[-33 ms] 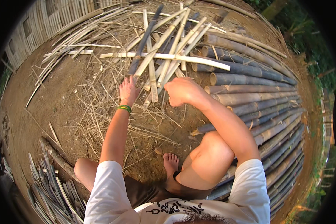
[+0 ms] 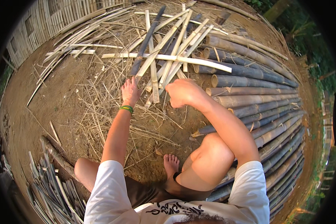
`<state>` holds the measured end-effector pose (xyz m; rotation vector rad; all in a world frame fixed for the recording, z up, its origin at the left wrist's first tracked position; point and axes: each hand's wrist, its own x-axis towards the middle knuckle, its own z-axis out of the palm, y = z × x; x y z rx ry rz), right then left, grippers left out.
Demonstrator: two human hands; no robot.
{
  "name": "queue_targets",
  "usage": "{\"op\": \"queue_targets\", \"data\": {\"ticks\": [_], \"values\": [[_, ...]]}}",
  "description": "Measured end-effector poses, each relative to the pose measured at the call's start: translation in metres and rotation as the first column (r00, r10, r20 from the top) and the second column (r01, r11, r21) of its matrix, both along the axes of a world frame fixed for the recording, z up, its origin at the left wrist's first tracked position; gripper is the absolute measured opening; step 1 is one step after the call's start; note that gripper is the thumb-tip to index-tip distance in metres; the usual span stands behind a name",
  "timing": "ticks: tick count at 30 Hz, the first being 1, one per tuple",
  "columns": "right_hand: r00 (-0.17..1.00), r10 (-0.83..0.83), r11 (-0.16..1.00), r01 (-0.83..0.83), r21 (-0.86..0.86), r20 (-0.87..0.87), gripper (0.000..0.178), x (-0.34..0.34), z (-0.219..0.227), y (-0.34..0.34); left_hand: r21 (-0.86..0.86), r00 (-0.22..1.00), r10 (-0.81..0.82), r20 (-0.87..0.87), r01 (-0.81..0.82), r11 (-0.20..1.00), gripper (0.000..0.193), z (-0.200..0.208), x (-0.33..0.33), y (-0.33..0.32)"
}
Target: The person uses a large knife to shave and smooth long strips of bamboo, pulling the blade along the length of the strips while sitting on the ground surrounded by bamboo materials.
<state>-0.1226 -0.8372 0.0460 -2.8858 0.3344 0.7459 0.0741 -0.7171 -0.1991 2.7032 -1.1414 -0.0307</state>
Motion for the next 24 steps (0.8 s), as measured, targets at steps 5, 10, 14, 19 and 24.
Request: {"op": "queue_targets", "data": {"ticks": [5,10,14,19,24], "values": [[1.000,0.021,1.000,-0.021,-0.002,-0.022,0.026,-0.003,-0.006,-0.001,0.028,0.997,0.082,0.003,-0.082,0.996,0.056,-0.010,-0.013,-0.009],[0.999,0.027,0.999,-0.026,-0.043,0.036,0.022,-0.001,-0.007,-0.005,0.034,0.994,0.095,0.052,-0.097,0.995,0.033,-0.017,-0.020,-0.023],[0.999,0.028,0.998,-0.025,-0.055,0.041,0.023,0.003,-0.007,-0.003,-0.004,0.997,0.018,0.077,-0.018,1.000,0.018,-0.017,-0.030,-0.022],[0.999,0.016,0.998,-0.014,-0.059,0.040,0.025,0.001,-0.011,-0.006,-0.308,0.999,-0.024,-0.034,0.012,0.951,0.015,-0.011,-0.055,-0.025],[1.000,0.024,0.996,-0.025,-0.089,-0.019,0.031,0.003,-0.005,0.002,-0.409,0.579,-0.092,-0.810,-0.448,0.795,0.014,0.008,-0.058,-0.021]]}}
